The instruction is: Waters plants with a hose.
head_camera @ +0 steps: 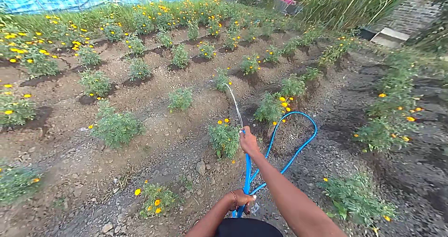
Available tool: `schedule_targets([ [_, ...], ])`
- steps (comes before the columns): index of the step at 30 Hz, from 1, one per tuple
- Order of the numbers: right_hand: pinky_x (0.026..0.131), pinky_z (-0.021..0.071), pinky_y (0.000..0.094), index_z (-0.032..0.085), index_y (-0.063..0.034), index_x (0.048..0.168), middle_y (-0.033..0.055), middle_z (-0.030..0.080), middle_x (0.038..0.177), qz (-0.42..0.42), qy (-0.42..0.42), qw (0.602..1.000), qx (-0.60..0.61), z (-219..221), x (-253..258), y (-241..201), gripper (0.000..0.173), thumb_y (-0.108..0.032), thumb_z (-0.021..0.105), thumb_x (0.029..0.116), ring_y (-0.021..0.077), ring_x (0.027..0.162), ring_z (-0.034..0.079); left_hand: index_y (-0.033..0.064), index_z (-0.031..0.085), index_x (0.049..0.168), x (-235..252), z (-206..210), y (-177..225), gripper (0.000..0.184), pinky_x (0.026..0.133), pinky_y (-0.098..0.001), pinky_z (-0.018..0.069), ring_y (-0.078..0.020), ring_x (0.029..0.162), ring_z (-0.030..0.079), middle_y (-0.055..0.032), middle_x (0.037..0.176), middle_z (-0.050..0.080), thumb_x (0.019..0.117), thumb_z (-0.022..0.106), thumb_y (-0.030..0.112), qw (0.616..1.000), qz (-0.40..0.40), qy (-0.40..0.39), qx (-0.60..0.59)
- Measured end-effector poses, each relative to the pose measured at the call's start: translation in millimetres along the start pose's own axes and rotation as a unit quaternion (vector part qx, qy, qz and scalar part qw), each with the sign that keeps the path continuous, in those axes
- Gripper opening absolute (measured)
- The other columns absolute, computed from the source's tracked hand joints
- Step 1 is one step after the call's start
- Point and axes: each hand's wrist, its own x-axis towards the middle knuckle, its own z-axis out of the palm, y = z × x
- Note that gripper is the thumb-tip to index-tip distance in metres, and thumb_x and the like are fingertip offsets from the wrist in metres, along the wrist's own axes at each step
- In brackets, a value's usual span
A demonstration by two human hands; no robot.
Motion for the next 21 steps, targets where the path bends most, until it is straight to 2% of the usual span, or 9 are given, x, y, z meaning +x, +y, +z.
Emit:
schedule_targets([
  [3,0.086,0.0554,0.0486,0.046,-0.0085,0.144,0.0196,0.069,0.107,0.001,-0.004,1.0,-0.002,-3,3,3,0.037,-0.025,0.034,0.1135,0.0338,0.094,0.071,0.0125,0.051,0.093,5,2,3,0.029,0.06,-0.028,0.0494,-0.009,0.056,0.053,0.0046,0.067,0.051,0.1079,0.053,0.038,1.0,-0.004,0.001,0.001],
  [8,0.081,0.0565,0.047,0.046,-0.0087,0.143,0.0185,0.068,0.104,-0.004,-0.007,1.0,-0.002,-5,7,8,0.036,-0.025,0.034,0.1134,0.0318,0.089,0.071,0.0125,0.051,0.094,10,5,6,0.03,0.059,-0.0266,0.0489,-0.0079,0.055,0.053,0.0053,0.065,0.051,0.1082,0.052,0.039,1.0,-0.005,0.003,-0.001],
  [17,0.083,0.056,0.0487,0.046,-0.009,0.144,0.0198,0.068,0.107,-0.004,-0.022,1.0,0.001,-7,12,11,0.037,-0.025,0.034,0.1135,0.0334,0.092,0.071,0.0115,0.052,0.098,12,8,12,0.03,0.058,-0.0267,0.0491,-0.0082,0.055,0.053,0.0044,0.067,0.052,0.1078,0.053,0.04,1.0,-0.014,0.013,0.003],
  [21,0.081,0.0559,0.0488,0.046,-0.0082,0.144,0.0196,0.068,0.104,-0.014,-0.019,1.0,0.002,-5,14,14,0.037,-0.024,0.034,0.1133,0.0331,0.089,0.07,0.0104,0.054,0.098,14,9,10,0.032,0.061,-0.029,0.0503,-0.0093,0.057,0.054,0.0042,0.067,0.052,0.1076,0.053,0.041,1.0,-0.009,0.016,0.004],
])
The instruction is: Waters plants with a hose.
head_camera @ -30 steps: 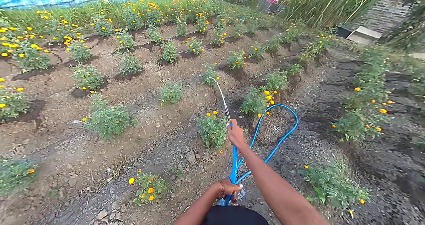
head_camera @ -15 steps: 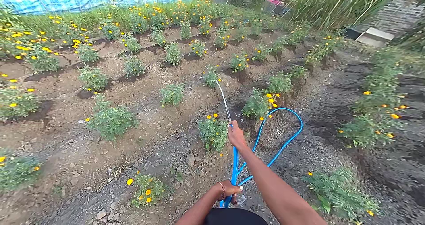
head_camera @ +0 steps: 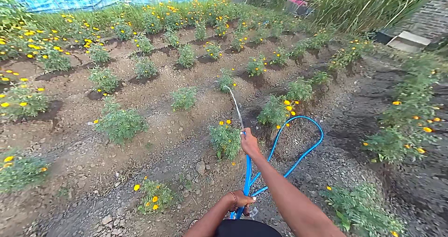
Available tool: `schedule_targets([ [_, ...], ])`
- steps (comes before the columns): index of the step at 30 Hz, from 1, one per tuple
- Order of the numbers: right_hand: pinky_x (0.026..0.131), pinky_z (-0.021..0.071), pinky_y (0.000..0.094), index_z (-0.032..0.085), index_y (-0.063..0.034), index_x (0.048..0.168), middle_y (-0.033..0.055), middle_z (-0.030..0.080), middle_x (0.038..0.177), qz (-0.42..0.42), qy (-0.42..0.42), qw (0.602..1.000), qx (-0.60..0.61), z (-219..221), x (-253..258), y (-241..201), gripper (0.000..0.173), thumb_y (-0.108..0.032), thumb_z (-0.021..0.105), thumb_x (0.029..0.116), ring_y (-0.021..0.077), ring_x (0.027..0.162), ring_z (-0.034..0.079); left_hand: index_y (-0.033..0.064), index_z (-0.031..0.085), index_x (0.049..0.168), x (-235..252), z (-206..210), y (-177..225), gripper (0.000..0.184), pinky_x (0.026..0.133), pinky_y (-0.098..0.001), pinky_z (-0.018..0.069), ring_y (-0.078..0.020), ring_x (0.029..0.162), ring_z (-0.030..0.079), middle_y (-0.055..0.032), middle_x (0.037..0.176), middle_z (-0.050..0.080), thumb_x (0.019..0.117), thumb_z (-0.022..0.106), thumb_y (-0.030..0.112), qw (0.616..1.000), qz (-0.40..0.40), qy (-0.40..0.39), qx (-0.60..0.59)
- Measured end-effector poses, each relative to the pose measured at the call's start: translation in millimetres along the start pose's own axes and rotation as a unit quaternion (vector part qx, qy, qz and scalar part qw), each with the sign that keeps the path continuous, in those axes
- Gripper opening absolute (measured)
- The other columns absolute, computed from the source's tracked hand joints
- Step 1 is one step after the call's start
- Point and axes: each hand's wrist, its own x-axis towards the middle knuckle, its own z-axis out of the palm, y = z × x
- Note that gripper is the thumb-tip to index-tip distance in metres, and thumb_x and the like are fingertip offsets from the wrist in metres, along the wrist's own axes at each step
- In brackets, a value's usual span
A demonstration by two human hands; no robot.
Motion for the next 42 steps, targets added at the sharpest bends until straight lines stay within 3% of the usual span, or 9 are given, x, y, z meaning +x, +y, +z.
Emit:
schedule_targets([
  [23,0.082,0.0557,0.0487,0.047,-0.0082,0.144,0.0198,0.068,0.105,-0.001,-0.026,0.999,-0.021,18,1,-8,0.036,-0.024,0.035,0.1131,0.0332,0.09,0.07,0.0123,0.052,0.094,-6,-5,-13,0.031,0.06,-0.0281,0.0499,-0.0087,0.055,0.053,0.0046,0.067,0.052,0.1078,0.053,0.04,1.0,0.0,-0.008,-0.021],
  [28,0.083,0.055,0.049,0.047,-0.0084,0.144,0.0199,0.069,0.105,-0.018,-0.03,0.999,-0.022,25,-3,-21,0.037,-0.024,0.035,0.1131,0.0334,0.091,0.07,0.0115,0.052,0.099,-8,-11,-20,0.031,0.06,-0.0293,0.0501,-0.0096,0.057,0.054,0.0038,0.068,0.052,0.1071,0.054,0.041,0.999,0.005,-0.003,-0.031],
  [32,0.078,0.0563,0.0474,0.047,-0.0082,0.145,0.0192,0.068,0.102,-0.017,-0.031,0.999,-0.018,30,-3,-24,0.037,-0.023,0.035,0.113,0.0321,0.085,0.07,0.0105,0.052,0.099,-15,-13,-21,0.03,0.061,-0.0289,0.0504,-0.0093,0.057,0.054,0.004,0.068,0.051,0.1072,0.054,0.039,0.999,0.003,0.005,-0.036],
  [42,0.083,0.0554,0.0485,0.048,-0.0079,0.144,0.0195,0.069,0.105,-0.023,-0.03,0.999,-0.028,36,-5,-30,0.036,-0.024,0.036,0.1128,0.0333,0.091,0.07,0.0123,0.052,0.096,-15,-18,-29,0.031,0.061,-0.0292,0.0498,-0.0097,0.058,0.054,0.0041,0.068,0.053,0.1071,0.054,0.041,0.999,-0.002,-0.003,-0.037],
])
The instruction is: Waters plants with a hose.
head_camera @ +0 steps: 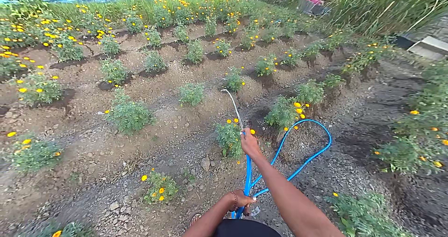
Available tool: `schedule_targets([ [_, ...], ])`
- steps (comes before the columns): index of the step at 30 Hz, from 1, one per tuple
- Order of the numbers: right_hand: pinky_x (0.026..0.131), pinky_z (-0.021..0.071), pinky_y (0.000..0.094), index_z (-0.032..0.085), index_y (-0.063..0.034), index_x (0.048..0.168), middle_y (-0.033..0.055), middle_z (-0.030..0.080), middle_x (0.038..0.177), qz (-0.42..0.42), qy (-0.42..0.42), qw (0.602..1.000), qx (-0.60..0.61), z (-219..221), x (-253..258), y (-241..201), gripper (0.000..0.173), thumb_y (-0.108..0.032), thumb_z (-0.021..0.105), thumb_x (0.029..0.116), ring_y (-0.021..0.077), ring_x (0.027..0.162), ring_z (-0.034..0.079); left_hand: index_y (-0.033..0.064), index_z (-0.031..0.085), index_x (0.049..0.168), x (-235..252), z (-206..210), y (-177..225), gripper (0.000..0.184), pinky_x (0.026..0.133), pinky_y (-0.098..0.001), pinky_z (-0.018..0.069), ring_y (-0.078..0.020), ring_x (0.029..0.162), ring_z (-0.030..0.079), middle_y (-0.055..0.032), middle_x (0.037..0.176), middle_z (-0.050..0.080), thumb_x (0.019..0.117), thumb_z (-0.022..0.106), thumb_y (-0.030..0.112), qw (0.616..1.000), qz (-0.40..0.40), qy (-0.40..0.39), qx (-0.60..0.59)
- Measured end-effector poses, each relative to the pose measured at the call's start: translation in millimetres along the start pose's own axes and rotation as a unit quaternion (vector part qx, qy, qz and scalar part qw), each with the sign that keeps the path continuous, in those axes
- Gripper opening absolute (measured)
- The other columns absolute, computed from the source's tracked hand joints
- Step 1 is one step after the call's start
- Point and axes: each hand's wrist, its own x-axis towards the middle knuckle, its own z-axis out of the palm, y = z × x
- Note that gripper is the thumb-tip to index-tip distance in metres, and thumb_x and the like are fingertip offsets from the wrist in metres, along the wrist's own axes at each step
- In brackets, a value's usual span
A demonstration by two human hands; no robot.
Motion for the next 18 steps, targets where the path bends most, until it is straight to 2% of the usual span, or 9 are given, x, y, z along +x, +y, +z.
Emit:
schedule_targets([
  [10,0.08,0.0562,0.0472,0.047,-0.009,0.144,0.0188,0.068,0.103,0.0,-0.002,1.0,0.001,4.5,-0.8,-5.8,0.037,-0.025,0.035,0.113,0.0319,0.087,0.07,0.0106,0.053,0.101,-5.6,-2.7,-0.2,0.032,0.061,-0.0294,0.0505,-0.0101,0.058,0.055,0.0031,0.069,0.054,0.1065,0.055,0.042,1.0,-0.003,0.01,0.003],
  [16,0.08,0.0557,0.0472,0.048,-0.0084,0.143,0.0187,0.068,0.103,-0.002,0.003,1.0,0.009,5.6,-1.6,-5.8,0.036,-0.023,0.035,0.1128,0.0318,0.087,0.07,0.0123,0.051,0.096,-4.8,-3.5,-1.9,0.03,0.06,-0.0284,0.0499,-0.0092,0.056,0.054,0.0043,0.067,0.052,0.1076,0.053,0.04,1.0,0.005,0.003,-0.002],
  [18,0.078,0.0563,0.0469,0.048,-0.008,0.143,0.0179,0.068,0.1,-0.004,0.003,1.0,0.008,6.3,-1.2,-5.3,0.036,-0.023,0.035,0.1127,0.0308,0.083,0.07,0.0111,0.052,0.097,-4.3,-3.4,-2.6,0.031,0.061,-0.03,0.05,-0.0101,0.058,0.054,0.0038,0.068,0.052,0.1078,0.052,0.04,1.0,0.006,0.004,0.0],
])
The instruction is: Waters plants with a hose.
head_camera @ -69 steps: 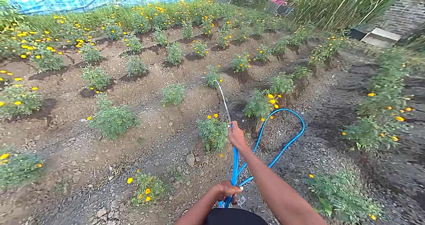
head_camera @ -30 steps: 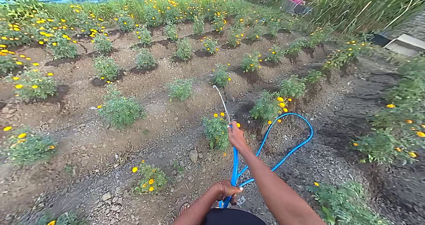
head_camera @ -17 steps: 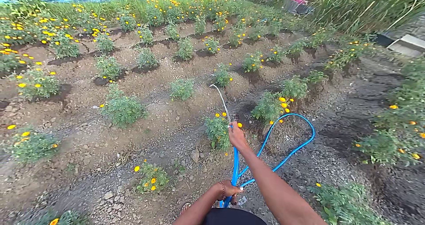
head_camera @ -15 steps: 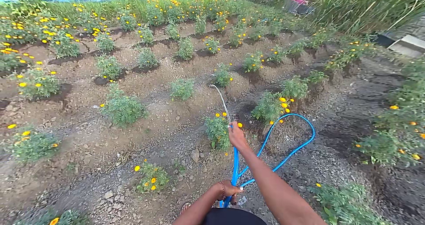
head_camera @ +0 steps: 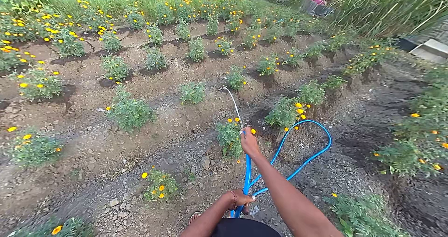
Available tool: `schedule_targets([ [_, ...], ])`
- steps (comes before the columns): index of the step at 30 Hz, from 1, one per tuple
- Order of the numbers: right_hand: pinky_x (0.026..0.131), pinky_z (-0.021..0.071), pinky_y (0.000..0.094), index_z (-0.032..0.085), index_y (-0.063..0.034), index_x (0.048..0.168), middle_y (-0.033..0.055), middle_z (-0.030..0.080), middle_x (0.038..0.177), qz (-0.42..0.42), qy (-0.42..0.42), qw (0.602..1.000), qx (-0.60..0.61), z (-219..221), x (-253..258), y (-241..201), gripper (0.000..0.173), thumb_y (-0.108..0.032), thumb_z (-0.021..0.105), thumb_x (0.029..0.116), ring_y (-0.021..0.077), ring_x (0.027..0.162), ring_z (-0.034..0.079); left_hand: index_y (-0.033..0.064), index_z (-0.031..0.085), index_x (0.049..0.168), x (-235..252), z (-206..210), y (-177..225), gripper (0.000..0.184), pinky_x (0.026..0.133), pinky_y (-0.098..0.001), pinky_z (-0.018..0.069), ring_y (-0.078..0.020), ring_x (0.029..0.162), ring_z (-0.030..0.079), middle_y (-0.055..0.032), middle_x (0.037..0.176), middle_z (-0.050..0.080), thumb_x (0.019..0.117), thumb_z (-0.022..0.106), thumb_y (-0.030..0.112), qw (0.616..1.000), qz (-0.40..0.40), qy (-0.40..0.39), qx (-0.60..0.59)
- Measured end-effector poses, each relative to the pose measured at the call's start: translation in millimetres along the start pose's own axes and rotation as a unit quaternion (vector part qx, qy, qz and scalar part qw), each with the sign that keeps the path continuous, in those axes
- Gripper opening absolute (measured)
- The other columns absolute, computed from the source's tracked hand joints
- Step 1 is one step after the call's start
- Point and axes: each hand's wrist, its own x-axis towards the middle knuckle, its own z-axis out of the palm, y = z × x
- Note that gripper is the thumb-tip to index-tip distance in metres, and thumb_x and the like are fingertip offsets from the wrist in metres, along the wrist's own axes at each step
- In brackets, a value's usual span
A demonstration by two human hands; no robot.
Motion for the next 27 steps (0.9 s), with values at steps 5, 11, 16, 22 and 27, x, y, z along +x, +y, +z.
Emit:
schedule_targets([
  [5,0.077,0.057,0.0466,0.046,-0.0079,0.144,0.0189,0.067,0.102,0.006,-0.005,1.0,0.002,0.3,0.5,0.8,0.037,-0.024,0.035,0.113,0.031,0.083,0.07,0.011,0.052,0.099,0.2,0.0,-0.8,0.032,0.061,-0.0301,0.0504,-0.0106,0.058,0.055,0.0034,0.069,0.053,0.1073,0.053,0.042,1.0,-0.005,-0.001,0.004],
  [11,0.078,0.0565,0.0464,0.047,-0.008,0.144,0.018,0.068,0.101,0.004,0.001,1.0,0.0,-0.6,0.4,0.7,0.037,-0.024,0.035,0.1129,0.0309,0.084,0.07,0.0118,0.052,0.097,1.7,0.1,-1.5,0.03,0.06,-0.0297,0.0498,-0.0102,0.057,0.053,0.0038,0.068,0.051,0.1077,0.053,0.04,1.0,-0.005,0.001,-0.003],
  [16,0.078,0.0567,0.0467,0.047,-0.0081,0.144,0.0188,0.068,0.102,0.005,0.0,1.0,0.005,-2.3,-0.2,1.7,0.036,-0.023,0.034,0.1129,0.0313,0.085,0.07,0.0112,0.053,0.099,0.5,0.7,0.9,0.034,0.061,-0.0304,0.0485,-0.0102,0.058,0.053,0.0034,0.069,0.052,0.1068,0.053,0.044,1.0,-0.013,0.004,0.021],
  [22,0.079,0.0568,0.0469,0.048,-0.0081,0.143,0.0189,0.068,0.104,0.015,-0.002,1.0,0.001,-1.6,-1.0,3.5,0.036,-0.024,0.035,0.113,0.0317,0.088,0.071,0.0106,0.053,0.098,0.3,1.9,-0.5,0.034,0.061,-0.0298,0.0497,-0.0097,0.058,0.055,0.0034,0.068,0.054,0.1072,0.052,0.043,1.0,-0.011,0.004,0.027],
  [27,0.081,0.0563,0.048,0.048,-0.0081,0.143,0.0193,0.069,0.103,0.014,0.006,1.0,0.003,-2.7,-3.1,2.1,0.036,-0.024,0.035,0.1129,0.0327,0.089,0.071,0.0105,0.053,0.1,-2.2,1.3,-0.7,0.032,0.062,-0.03,0.0497,-0.01,0.058,0.053,0.0035,0.069,0.052,0.1072,0.053,0.041,1.0,-0.013,0.005,0.015],
])
